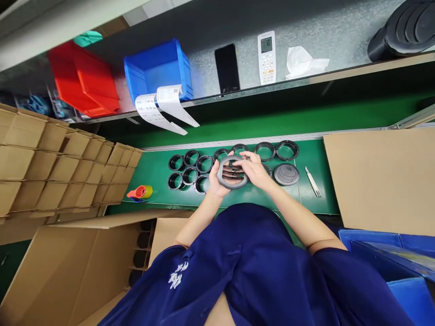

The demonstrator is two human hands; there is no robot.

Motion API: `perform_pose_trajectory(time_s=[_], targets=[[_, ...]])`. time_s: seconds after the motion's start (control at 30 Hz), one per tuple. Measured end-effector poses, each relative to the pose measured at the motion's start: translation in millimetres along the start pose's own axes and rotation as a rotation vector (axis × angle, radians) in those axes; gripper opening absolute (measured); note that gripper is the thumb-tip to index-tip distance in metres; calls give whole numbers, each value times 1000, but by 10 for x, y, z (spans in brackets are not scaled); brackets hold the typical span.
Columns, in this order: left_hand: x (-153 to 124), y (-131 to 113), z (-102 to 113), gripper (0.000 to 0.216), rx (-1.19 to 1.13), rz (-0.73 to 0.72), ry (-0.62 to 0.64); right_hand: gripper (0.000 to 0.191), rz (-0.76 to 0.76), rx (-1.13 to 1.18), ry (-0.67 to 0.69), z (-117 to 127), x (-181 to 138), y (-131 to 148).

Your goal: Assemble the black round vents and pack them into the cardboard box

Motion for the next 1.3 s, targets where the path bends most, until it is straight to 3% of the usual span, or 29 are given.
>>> perform_pose_trajectory(time_s=[0.13,0.3,0.43,0.53,0.6,0.7,0.9,1.03,1.13,1.3], targets=[[-37,9,24,64,-41,40,-27,81,-202,221,-53,130,-44,-40],[-4,50,18,63,-54,89,-21,73,-215,208,-77,227,-108,-28],[101,48,108,59,-57,71,-50,63,-72,-3,-75,119,-144,25],[185,38,240,50,-31,-3,-121,53,155,-228,92,-153,-172,142],[239,102,311,47,-4,8,-160,67,176,-302,211,-303,-171,91],[331,275,343,49,25,69,-172,102,81,-296,336,-394,-120,-162],[594,657,242,50,36,204,-255,93,38,-184,408,-322,16,-708],[847,771,121,52,13,196,-279,116,120,-119,514,-266,10,-820],[979,821,128,63,49,219,-307,120,50,-151,424,-71,93,-1059],[1047,795,333,69,194,219,-451,120,-365,-572,197,335,256,-2142]])
Point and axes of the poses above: each hand's wrist, its own x-axis towards the middle knuckle, its own z-axis out of the back of the hand, y = z × x, the point moved 7 cm from there along x, towards the middle knuckle, and after that the axes turned 15 degrees about -x, right-handed, at the moved point
